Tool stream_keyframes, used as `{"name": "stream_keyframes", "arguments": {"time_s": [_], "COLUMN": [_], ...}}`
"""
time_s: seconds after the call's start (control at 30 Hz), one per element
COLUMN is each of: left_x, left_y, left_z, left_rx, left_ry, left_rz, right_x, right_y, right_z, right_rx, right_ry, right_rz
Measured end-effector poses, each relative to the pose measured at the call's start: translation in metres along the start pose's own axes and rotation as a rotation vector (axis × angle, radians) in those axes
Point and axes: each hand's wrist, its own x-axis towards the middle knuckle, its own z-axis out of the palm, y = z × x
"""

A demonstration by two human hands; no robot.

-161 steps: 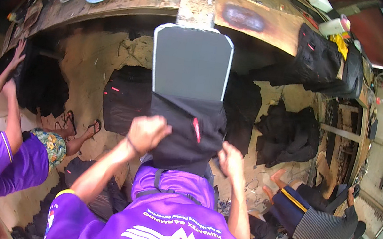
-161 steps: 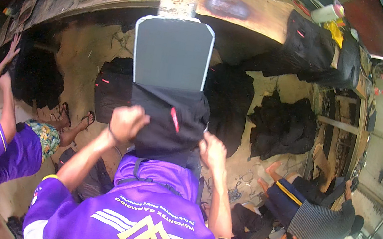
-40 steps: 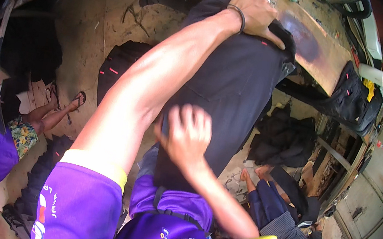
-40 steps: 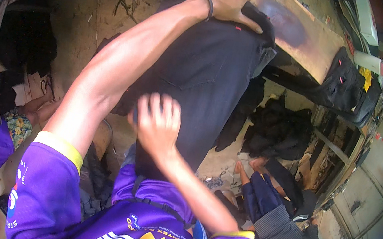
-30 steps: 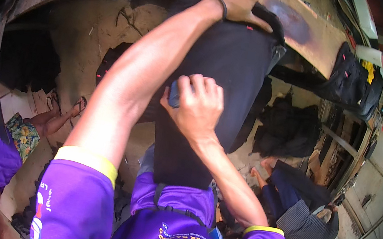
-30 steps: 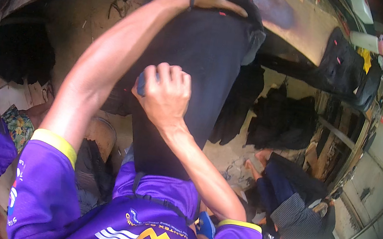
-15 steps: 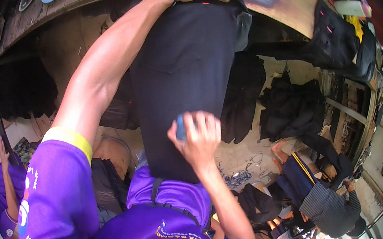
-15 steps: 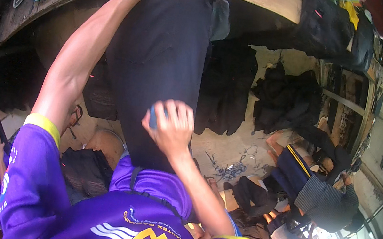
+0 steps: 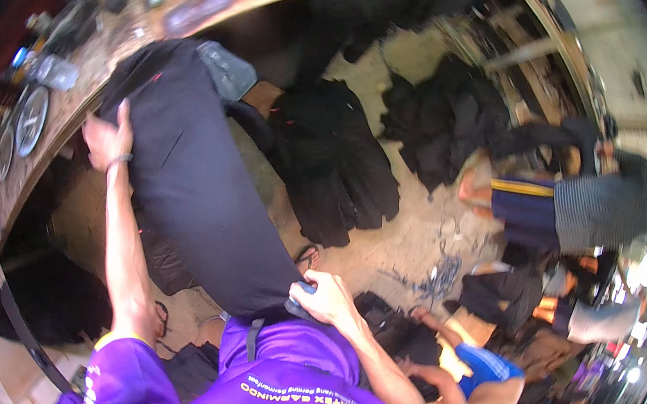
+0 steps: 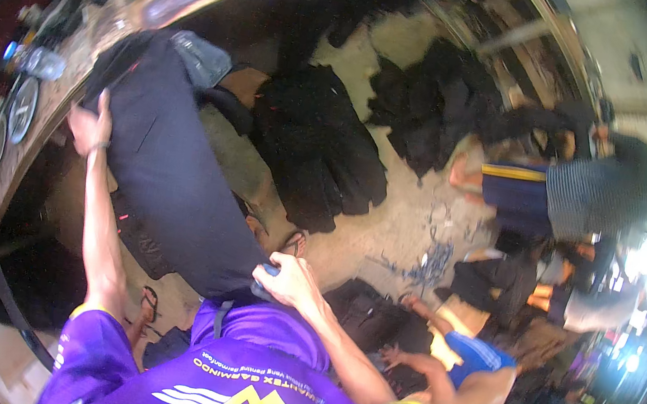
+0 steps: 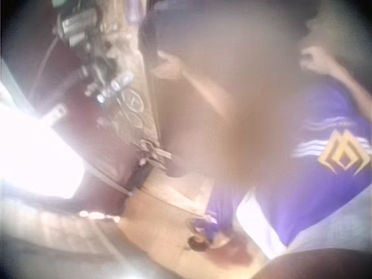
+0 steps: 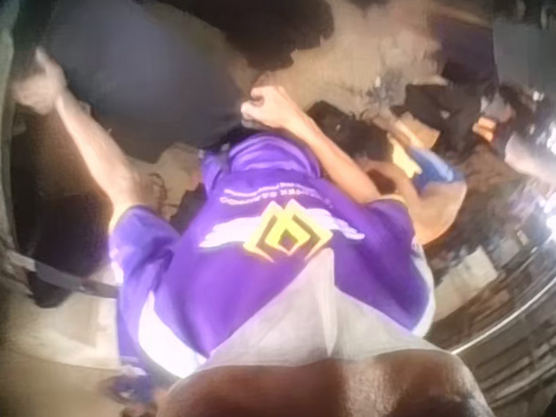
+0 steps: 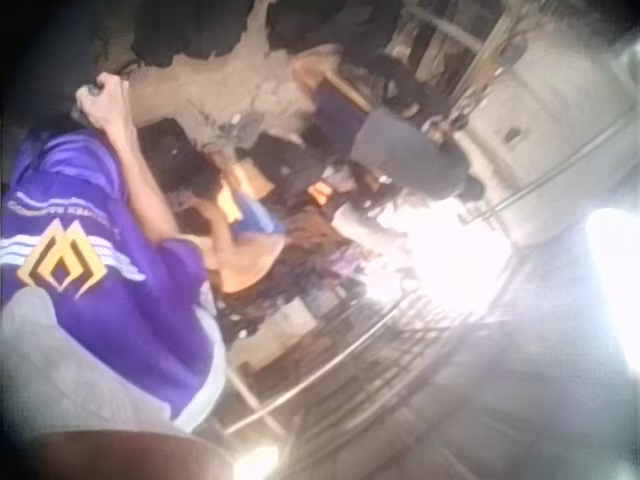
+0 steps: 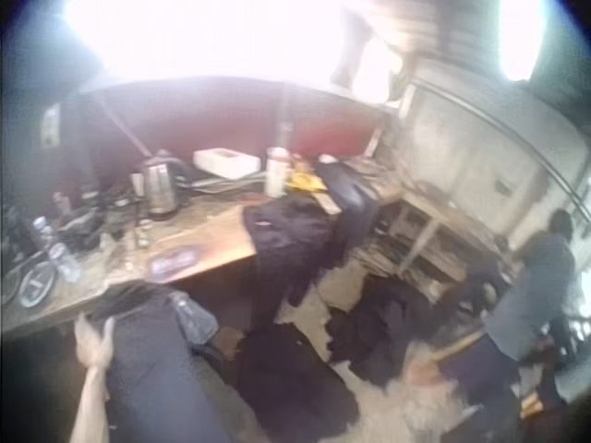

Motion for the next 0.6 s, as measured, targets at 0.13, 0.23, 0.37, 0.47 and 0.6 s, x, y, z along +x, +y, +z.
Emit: {"name": "stream_keyframes", "arguments": {"time_s": [0.13,0.23,0.37,0.47,0.6], "left_x": [-0.113,-0.221,-0.358,-0.349,-0.194], "left_y": [-0.053,-0.057,-0.059,-0.101,-0.150], "left_z": [0.000,-0.049,-0.130,-0.142,-0.122], "left_rx": [-0.645,-0.570,-0.463,-0.525,0.059], "left_ry": [-0.255,-0.303,-0.408,-0.310,-0.371], "left_rz": [-0.215,-0.330,-0.284,-0.068,-0.174], "right_x": [-0.049,-0.061,-0.043,-0.021,0.000], "right_y": [0.076,0.117,0.097,0.030,-0.056], "right_z": [-0.006,-0.011,-0.008,0.005,0.025], "right_rx": [-0.161,-0.262,-0.262,-0.262,-0.401], "right_ry": [0.042,0.096,0.381,0.302,0.102], "right_rz": [0.089,0.163,-0.272,-0.504,-0.722]}}
